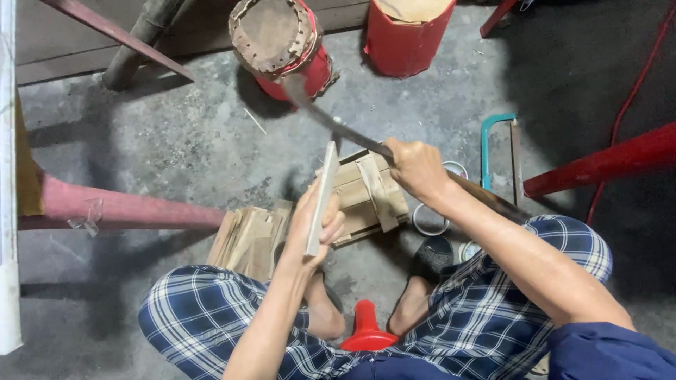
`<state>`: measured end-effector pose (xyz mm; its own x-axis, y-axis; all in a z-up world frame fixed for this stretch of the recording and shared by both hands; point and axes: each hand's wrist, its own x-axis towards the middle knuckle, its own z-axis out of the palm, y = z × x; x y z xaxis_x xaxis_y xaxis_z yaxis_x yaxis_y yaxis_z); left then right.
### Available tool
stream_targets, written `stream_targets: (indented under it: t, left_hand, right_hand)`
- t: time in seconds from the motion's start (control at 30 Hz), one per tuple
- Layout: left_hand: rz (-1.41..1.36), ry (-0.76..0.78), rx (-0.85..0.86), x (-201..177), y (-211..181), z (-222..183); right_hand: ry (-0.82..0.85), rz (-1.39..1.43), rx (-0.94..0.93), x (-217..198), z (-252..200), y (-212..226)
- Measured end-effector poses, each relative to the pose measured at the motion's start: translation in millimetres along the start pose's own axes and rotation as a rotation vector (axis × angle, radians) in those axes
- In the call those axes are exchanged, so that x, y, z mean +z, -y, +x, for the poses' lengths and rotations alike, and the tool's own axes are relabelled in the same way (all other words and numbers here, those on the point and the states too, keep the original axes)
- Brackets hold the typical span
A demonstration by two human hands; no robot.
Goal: Shaping a wooden block using a curved blade and then smoothing the surface with sandpaper.
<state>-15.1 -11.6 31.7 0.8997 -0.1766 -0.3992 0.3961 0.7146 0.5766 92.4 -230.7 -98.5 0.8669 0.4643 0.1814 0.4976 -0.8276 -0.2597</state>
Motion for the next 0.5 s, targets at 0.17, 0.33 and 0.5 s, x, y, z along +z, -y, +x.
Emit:
stream_targets:
  t: [0.17, 0.33, 0.5]
  left_hand:
    - [-0.108, 0.02, -0.011, -40.6, 22.5, 19.3]
    - [0.038, 0.02, -0.057, -2.7, -0.1, -0.2]
    - [0.062, 0.018, 0.039, -4.3, -3.0, 2.0]
  right_hand:
    - [0.04, 0.005, -0.06, -1.2, -8.0, 10.8]
    - [0.058, 0.005, 0.146, -0.1, 13.0, -17.4]
    - [0.032, 0.063, 0.177, -13.2, 12.4, -17.4]
